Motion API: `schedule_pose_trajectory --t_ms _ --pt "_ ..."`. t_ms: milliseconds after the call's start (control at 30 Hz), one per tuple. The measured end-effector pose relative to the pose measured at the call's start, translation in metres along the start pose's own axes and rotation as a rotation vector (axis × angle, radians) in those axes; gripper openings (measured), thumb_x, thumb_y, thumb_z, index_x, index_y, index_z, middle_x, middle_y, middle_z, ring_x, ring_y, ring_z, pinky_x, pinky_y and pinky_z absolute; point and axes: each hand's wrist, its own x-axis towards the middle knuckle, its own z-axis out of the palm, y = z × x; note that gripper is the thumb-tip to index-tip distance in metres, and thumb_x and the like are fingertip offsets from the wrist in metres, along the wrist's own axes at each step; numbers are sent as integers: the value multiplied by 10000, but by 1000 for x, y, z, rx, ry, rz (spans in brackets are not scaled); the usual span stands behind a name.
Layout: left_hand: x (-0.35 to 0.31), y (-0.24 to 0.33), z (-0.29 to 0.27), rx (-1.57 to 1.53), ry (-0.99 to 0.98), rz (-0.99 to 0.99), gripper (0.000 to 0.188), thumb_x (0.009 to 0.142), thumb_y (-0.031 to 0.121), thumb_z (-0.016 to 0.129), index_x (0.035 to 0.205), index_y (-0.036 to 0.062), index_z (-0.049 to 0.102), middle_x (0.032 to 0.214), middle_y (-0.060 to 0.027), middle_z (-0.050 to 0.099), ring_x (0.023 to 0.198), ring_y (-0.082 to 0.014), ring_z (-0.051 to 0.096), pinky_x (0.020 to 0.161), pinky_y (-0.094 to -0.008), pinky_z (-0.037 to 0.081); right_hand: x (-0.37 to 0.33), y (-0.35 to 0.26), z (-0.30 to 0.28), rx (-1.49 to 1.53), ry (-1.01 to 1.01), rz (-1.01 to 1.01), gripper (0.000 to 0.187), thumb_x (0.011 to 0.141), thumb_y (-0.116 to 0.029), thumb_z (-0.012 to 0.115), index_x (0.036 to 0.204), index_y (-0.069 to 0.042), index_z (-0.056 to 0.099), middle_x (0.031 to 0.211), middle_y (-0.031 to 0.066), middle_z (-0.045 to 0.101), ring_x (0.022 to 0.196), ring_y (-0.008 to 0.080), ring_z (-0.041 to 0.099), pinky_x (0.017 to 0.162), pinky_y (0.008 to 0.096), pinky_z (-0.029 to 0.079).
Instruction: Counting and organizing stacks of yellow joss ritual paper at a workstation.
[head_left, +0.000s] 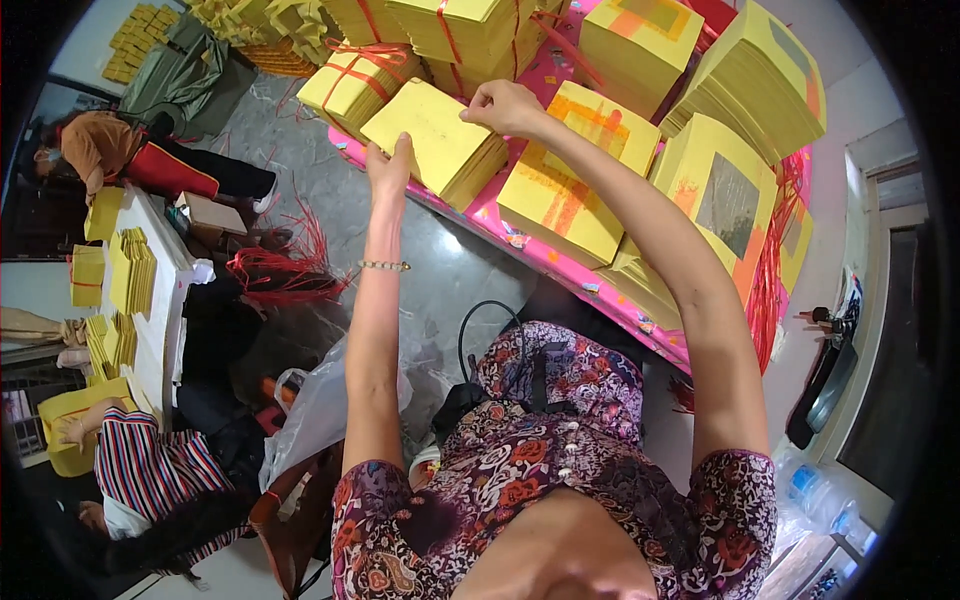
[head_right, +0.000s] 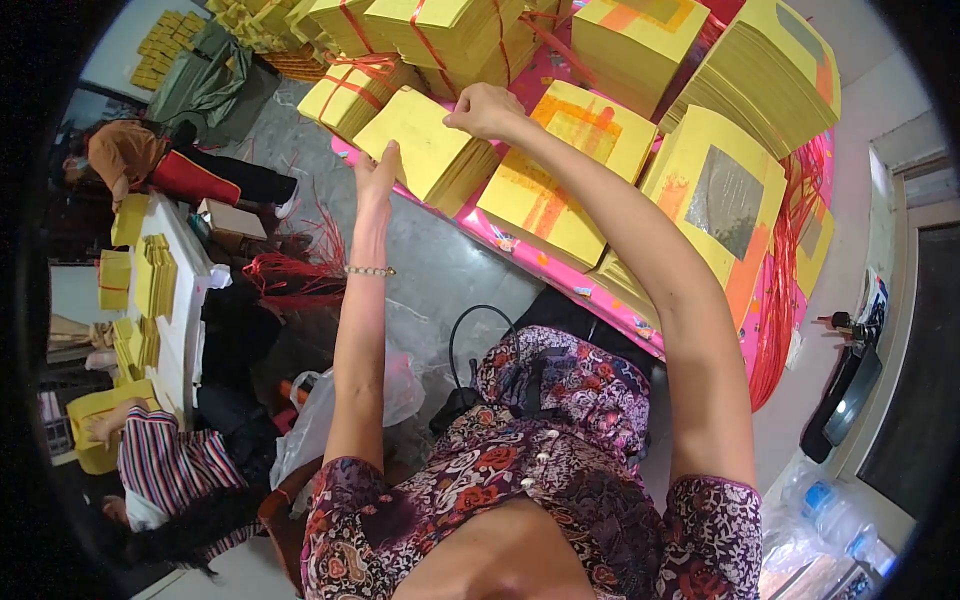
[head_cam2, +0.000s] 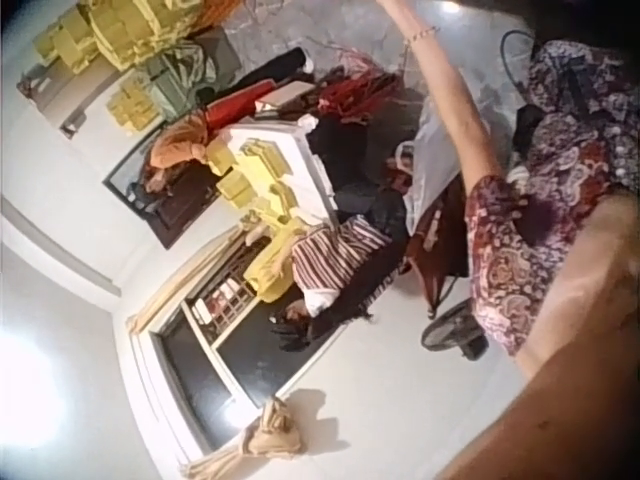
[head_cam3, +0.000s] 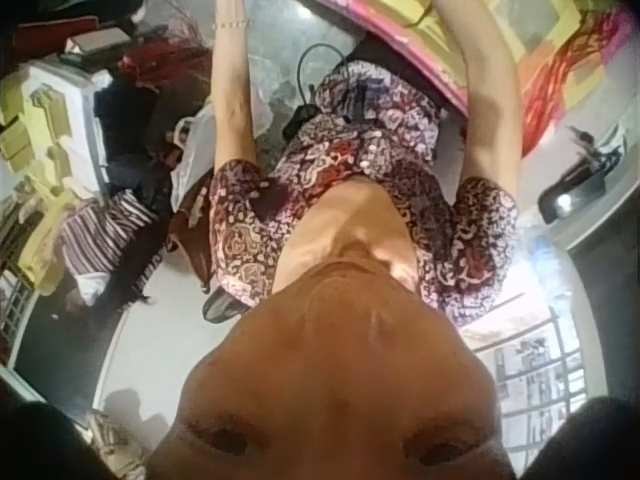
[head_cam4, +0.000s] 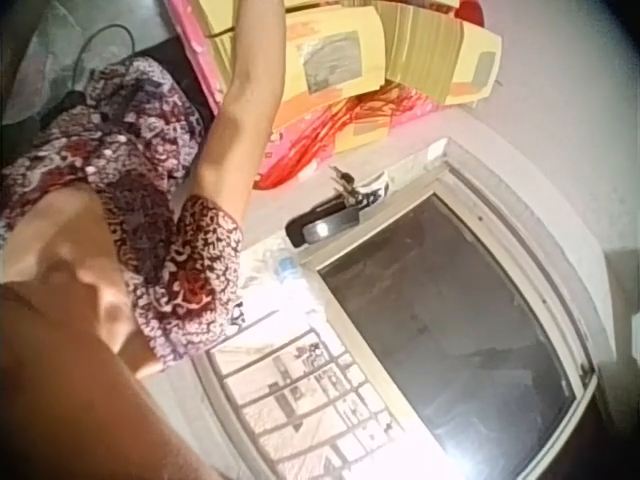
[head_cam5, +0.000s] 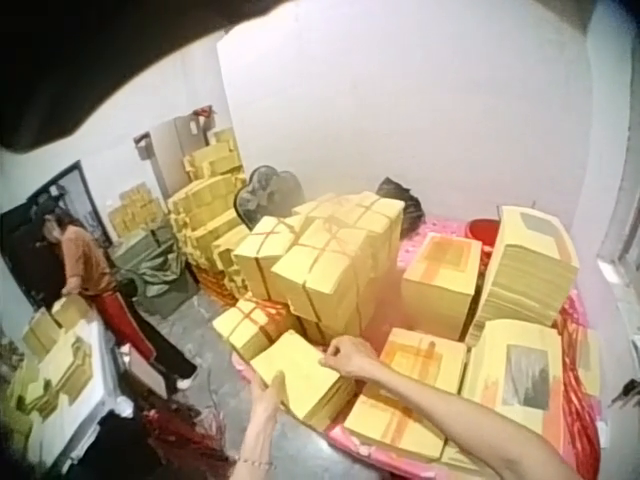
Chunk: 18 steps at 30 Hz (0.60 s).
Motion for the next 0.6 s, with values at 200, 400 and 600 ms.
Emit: schedule_pose_trajectory --t_ms 200,400,600 --pt "5 -14 -1 93 33 53 324 840 131 636 1069 -59 507 999 -134 624 878 -179 600 761 -309 480 1 9 6 -46 36 -24 305 726 -362 704 766 -65 648 756 90 668 727 219 644 708 362 487" --pt "2 -11 3 114 23 35 343 842 131 640 1101 -50 506 1031 -127 625 901 -174 606 779 -307 480 2 14 2 -39 -26 21 290 715 -350 705 762 -73 634 761 93 668 754 222 642 726 362 484" --pt "5 -19 -1 221 99 128 378 793 159 681 1048 -67 516 975 -178 641 844 -253 631 743 -349 499 -1 8 6 -118 10 0 276 723 -345 692 803 -86 644 837 103 677 847 261 641 758 388 488"
